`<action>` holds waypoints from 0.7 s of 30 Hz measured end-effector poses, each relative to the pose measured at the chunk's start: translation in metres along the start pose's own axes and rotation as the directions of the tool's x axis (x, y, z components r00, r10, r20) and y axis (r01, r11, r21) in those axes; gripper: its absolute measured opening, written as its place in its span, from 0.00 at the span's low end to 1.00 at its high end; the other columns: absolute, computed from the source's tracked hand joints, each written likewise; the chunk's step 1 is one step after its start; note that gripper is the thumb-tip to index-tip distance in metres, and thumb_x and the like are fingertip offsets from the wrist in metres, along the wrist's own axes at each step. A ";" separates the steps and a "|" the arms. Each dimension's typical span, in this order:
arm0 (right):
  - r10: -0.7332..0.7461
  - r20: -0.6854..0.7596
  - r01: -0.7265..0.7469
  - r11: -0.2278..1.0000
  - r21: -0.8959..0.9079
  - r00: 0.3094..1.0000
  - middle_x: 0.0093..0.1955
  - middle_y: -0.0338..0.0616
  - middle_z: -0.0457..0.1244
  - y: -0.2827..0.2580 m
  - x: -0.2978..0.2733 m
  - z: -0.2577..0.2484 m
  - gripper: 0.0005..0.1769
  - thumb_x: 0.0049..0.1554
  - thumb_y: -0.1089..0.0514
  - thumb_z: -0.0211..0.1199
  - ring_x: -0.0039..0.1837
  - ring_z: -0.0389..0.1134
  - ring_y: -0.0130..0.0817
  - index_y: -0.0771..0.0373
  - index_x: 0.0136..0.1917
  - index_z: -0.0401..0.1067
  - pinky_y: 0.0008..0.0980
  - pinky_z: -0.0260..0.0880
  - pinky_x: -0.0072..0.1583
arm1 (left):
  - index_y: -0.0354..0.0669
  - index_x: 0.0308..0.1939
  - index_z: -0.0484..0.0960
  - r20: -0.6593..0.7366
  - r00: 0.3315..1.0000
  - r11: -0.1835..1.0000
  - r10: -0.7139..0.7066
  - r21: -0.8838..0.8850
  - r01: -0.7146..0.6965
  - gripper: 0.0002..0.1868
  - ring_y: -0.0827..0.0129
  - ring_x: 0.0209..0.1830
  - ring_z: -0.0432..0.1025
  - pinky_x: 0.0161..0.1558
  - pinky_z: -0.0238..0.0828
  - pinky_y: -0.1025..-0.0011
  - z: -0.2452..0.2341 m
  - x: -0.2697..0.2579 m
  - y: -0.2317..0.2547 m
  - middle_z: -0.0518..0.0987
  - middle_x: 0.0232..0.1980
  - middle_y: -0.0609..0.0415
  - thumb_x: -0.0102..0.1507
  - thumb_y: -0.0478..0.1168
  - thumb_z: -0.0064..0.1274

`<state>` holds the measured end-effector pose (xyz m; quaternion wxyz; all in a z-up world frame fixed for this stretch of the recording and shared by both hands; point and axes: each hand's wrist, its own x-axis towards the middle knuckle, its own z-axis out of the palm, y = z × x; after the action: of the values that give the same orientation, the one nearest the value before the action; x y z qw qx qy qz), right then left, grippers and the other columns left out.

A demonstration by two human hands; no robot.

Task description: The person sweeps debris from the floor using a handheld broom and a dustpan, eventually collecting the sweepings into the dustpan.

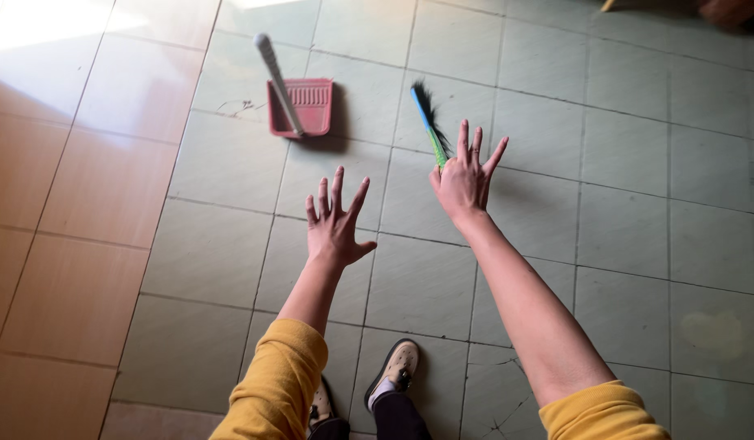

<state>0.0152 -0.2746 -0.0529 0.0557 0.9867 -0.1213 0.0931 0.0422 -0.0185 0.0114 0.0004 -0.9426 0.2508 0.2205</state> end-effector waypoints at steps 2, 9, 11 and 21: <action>0.042 0.062 -0.040 0.999 -0.036 0.997 0.83 0.55 0.50 0.025 0.007 -0.016 0.23 0.57 0.46 0.58 0.84 0.44 0.56 0.66 0.32 0.78 0.77 0.18 0.73 | 0.76 0.80 0.34 -0.059 0.997 0.999 0.045 -0.019 -0.046 0.68 0.47 0.83 0.33 0.76 0.37 0.42 -0.013 0.015 0.023 0.27 0.84 0.51 0.49 0.65 0.69; 0.283 0.428 -0.264 0.959 -0.105 0.858 0.82 0.49 0.49 0.144 0.016 -0.092 0.23 0.54 0.40 0.59 0.86 0.29 0.55 0.59 0.35 0.83 0.80 0.11 0.70 | 0.73 0.80 0.39 -0.242 0.945 0.973 0.218 -0.021 -0.230 0.62 0.44 0.83 0.33 0.75 0.36 0.39 -0.083 0.054 0.123 0.29 0.84 0.49 0.52 0.67 0.65; 0.308 0.452 -0.286 0.951 -0.118 0.837 0.83 0.48 0.48 0.182 0.008 -0.112 0.24 0.55 0.40 0.59 0.86 0.28 0.55 0.60 0.34 0.84 0.80 0.10 0.70 | 0.72 0.80 0.40 -0.279 0.925 0.963 0.257 -0.011 -0.270 0.61 0.44 0.83 0.32 0.75 0.36 0.39 -0.106 0.062 0.159 0.29 0.84 0.49 0.52 0.68 0.64; 0.436 0.446 -0.430 0.895 -0.121 0.782 0.78 0.38 0.56 0.324 -0.009 -0.261 0.25 0.54 0.34 0.60 0.87 0.27 0.48 0.53 0.48 0.82 0.78 0.07 0.72 | 0.67 0.81 0.38 -0.412 0.782 0.855 0.467 -0.014 -0.518 0.65 0.40 0.82 0.29 0.74 0.32 0.35 -0.261 0.045 0.331 0.30 0.83 0.45 0.51 0.70 0.63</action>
<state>-0.1192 -0.5505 0.2288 0.0084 0.9252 -0.3546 -0.1348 0.0293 -0.3583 0.2645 -0.1675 -0.8667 0.4687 0.0339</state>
